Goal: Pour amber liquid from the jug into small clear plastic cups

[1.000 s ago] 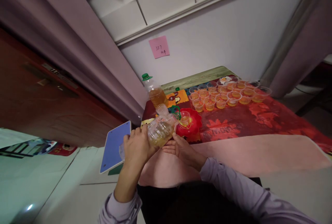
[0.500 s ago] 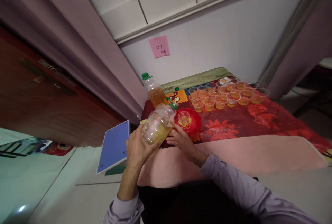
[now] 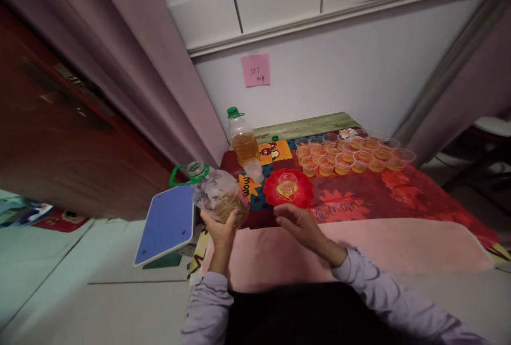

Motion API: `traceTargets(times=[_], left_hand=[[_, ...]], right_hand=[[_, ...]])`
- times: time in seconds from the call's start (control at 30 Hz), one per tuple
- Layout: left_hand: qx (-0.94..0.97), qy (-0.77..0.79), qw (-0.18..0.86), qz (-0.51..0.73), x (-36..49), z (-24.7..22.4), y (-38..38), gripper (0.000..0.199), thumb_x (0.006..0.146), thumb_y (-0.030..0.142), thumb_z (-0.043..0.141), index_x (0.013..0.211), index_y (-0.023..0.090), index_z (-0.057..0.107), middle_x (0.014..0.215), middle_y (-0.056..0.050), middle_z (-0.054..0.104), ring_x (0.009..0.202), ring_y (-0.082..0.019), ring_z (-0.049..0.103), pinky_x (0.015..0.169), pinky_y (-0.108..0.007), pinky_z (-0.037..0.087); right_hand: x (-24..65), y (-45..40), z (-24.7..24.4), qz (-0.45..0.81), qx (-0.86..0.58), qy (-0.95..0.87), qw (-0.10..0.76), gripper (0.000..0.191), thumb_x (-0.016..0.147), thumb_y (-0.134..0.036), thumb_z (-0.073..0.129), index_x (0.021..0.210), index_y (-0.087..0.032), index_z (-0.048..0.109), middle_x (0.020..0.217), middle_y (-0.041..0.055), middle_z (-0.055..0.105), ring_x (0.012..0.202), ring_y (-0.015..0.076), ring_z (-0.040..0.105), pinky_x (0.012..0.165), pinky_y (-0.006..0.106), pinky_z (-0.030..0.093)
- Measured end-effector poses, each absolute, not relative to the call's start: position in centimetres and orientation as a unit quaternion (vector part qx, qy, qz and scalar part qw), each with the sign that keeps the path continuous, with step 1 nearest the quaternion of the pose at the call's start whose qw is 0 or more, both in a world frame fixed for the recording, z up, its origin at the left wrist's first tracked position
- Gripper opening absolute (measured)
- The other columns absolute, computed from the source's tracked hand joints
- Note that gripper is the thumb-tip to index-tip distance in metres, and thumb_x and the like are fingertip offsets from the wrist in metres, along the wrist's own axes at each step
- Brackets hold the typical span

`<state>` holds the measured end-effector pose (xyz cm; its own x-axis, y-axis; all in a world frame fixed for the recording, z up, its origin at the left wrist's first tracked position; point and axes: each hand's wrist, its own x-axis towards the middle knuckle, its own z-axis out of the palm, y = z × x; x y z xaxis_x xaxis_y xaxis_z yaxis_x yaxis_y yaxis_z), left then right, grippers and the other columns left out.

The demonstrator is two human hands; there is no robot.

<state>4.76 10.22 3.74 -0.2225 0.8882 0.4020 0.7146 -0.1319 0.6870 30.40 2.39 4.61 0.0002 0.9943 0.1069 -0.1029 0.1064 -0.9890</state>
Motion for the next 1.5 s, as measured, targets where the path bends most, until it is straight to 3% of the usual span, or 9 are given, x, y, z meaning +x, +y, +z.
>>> traceTargets(times=[0.13, 0.27, 0.43, 0.67, 1.03, 1.2, 1.4, 1.5], left_hand=[[0.559, 0.675, 0.11, 0.469, 4.1, 2.8, 10.6, 0.097, 0.084, 0.05, 0.082, 0.161, 0.02, 0.03, 0.143, -0.018, 0.067, 0.13, -0.03, 0.072, 0.108, -0.047, 0.061], [0.573, 0.661, 0.124, 0.469, 3.5, 1.7, 10.9, 0.103, 0.083, 0.055, 0.082, 0.163, 0.019, 0.028, 0.145, -0.021, 0.066, 0.134, -0.034, 0.072, 0.11, -0.05, 0.061], [0.562, 0.611, 0.162, 0.534, 2.6, -0.1, 11.9, 0.11, 0.077, 0.065, 0.082, 0.162, 0.017, 0.03, 0.151, -0.023, 0.062, 0.136, -0.035, 0.07, 0.115, -0.052, 0.058], [0.546, 0.565, 0.163, 0.597, 1.9, -1.9, 13.2, 0.12, 0.061, 0.066, 0.095, 0.157, 0.017, 0.041, 0.148, -0.022, 0.063, 0.135, -0.038, 0.069, 0.118, -0.056, 0.056], [0.538, 0.56, 0.148, 0.613, 2.1, -1.9, 13.2, 0.117, 0.06, 0.064, 0.098, 0.155, 0.02, 0.047, 0.137, -0.016, 0.067, 0.126, -0.036, 0.071, 0.116, -0.06, 0.055], [0.544, 0.554, 0.155, 0.611, 2.0, -2.0, 13.4, 0.118, 0.061, 0.064, 0.097, 0.157, 0.018, 0.045, 0.141, -0.018, 0.066, 0.13, -0.037, 0.07, 0.117, -0.058, 0.055], [0.537, 0.571, 0.14, 0.605, 2.0, -1.9, 13.2, 0.118, 0.06, 0.064, 0.096, 0.157, 0.019, 0.046, 0.139, -0.017, 0.068, 0.128, -0.037, 0.071, 0.117, -0.059, 0.055], [0.534, 0.57, 0.151, 0.606, 2.1, -1.8, 13.1, 0.117, 0.061, 0.064, 0.096, 0.158, 0.021, 0.045, 0.14, -0.018, 0.067, 0.128, -0.037, 0.071, 0.116, -0.06, 0.055]], right_hand=[[34.1, 4.7, 6.1, 0.275, -0.551, -0.617, 0.49, 0.028, 0.099, -0.043, 0.075, 0.121, -0.026, 0.081, 0.118, 0.0137, 0.083, 0.109, 0.0343, 0.077, 0.103, 0.052, 0.059], [36.1, 8.2, 7.2, 0.115, -0.64, -0.66, 0.376, 0.046, 0.1, -0.045, 0.074, 0.138, -0.019, 0.075, 0.139, 0.0221, 0.076, 0.131, 0.04, 0.07, 0.114, 0.054, 0.054], [35.6, 10.8, 8.2, 0.072, -0.716, -0.656, 0.226, 0.074, 0.095, -0.052, 0.086, 0.152, -0.01, 0.066, 0.147, 0.0323, 0.07, 0.141, 0.0468, 0.065, 0.119, 0.058, 0.048], [34.2, 11.3, 10.1, 0.071, -0.763, -0.635, 0.101, 0.066, 0.1, -0.06, 0.079, 0.146, -0.013, 0.07, 0.144, 0.0252, 0.073, 0.136, 0.0394, 0.069, 0.115, 0.048, 0.049], [34.1, 11.2, 10.8, 0.102, -0.788, -0.601, 0.092, 0.069, 0.096, -0.071, 0.08, 0.138, -0.017, 0.074, 0.144, 0.0227, 0.075, 0.132, 0.0377, 0.073, 0.108, 0.045, 0.052], [33.8, 11.3, 9.9, 0.089, -0.771, -0.619, 0.117, 0.063, 0.096, -0.06, 0.082, 0.139, -0.015, 0.073, 0.138, 0.0211, 0.078, 0.127, 0.0364, 0.074, 0.106, 0.044, 0.051], [33.6, 10.4, 8.0, 0.035, -0.7, -0.68, 0.217, 0.068, 0.094, -0.053, 0.084, 0.148, -0.015, 0.069, 0.137, 0.0208, 0.078, 0.129, 0.0366, 0.071, 0.116, 0.048, 0.047], [35.1, 9.7, 7.6, 0.057, -0.692, -0.65, 0.309, 0.068, 0.091, -0.056, 0.087, 0.144, -0.017, 0.073, 0.136, 0.0188, 0.079, 0.126, 0.0352, 0.073, 0.112, 0.047, 0.053]])
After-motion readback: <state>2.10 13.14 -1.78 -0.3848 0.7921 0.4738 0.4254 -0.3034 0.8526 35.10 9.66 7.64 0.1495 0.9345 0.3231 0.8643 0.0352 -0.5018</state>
